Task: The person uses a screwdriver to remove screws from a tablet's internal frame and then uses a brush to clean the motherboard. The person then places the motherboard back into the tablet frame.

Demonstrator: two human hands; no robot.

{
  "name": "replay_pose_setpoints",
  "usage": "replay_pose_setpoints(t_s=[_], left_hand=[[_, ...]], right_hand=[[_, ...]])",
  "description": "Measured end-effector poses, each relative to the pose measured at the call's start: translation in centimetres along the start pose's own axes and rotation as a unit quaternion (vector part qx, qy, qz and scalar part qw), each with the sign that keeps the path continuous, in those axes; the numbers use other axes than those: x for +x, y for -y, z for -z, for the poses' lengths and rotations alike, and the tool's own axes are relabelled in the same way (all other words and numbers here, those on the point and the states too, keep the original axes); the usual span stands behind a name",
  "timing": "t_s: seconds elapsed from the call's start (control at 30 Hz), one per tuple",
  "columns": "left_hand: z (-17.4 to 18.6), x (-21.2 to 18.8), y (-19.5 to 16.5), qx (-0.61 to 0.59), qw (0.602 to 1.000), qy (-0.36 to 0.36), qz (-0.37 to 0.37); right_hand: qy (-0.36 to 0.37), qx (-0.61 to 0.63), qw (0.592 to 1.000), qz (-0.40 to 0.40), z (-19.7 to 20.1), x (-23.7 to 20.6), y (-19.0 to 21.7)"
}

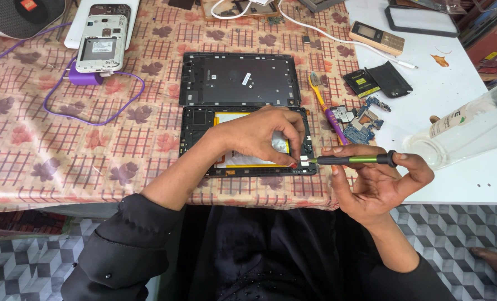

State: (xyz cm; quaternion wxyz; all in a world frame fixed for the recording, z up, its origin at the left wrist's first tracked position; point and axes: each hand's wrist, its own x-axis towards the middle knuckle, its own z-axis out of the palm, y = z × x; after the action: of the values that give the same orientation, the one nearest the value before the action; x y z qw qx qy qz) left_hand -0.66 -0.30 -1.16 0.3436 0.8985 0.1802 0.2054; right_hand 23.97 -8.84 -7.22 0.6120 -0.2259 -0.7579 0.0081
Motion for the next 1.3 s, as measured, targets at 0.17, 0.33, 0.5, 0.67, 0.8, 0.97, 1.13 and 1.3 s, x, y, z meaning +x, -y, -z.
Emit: replay_pose_setpoints(t_s=[0.17,0.33,0.5,0.67,0.8,0.97,1.13,1.3], left_hand=[[0.0,0.0,0.2,0.004,1.000,0.003,-0.001],[0.1,0.2,0.7,0.001,1.000,-0.002,0.008],[0.1,0.1,0.8,0.013,1.000,-0.002,0.012],[0.1,0.1,0.5,0.018,1.000,-0.005,0.006],[0.1,0.1,0.2,0.015,1.000,-0.006,0.002],[0.1,0.2,0.1,0.017,1.000,-0.008,-0.002],[0.1,0.2,0.1,0.020,1.000,-0.008,0.001],[0.1,0.2,0.1,0.023,1.000,-0.009,-0.001]], right_hand=[[0.006,0.025,0.999,-0.022,0.1,0.1,0.2],[0.034,-0.003,0.999,-0.029,0.0,0.5,0.4],[0.059,0.092,0.992,-0.057,-0.3,1.0,1.0],[0.075,0.110,0.988,-0.077,-0.3,1.8,1.4],[0.114,0.121,0.983,-0.083,0.0,2.4,1.4],[0.122,0.121,0.982,-0.084,0.1,2.7,1.3],[0.128,0.109,0.983,-0.079,0.2,2.7,1.2],[0.131,0.102,0.982,-0.086,-0.1,2.8,1.1]])
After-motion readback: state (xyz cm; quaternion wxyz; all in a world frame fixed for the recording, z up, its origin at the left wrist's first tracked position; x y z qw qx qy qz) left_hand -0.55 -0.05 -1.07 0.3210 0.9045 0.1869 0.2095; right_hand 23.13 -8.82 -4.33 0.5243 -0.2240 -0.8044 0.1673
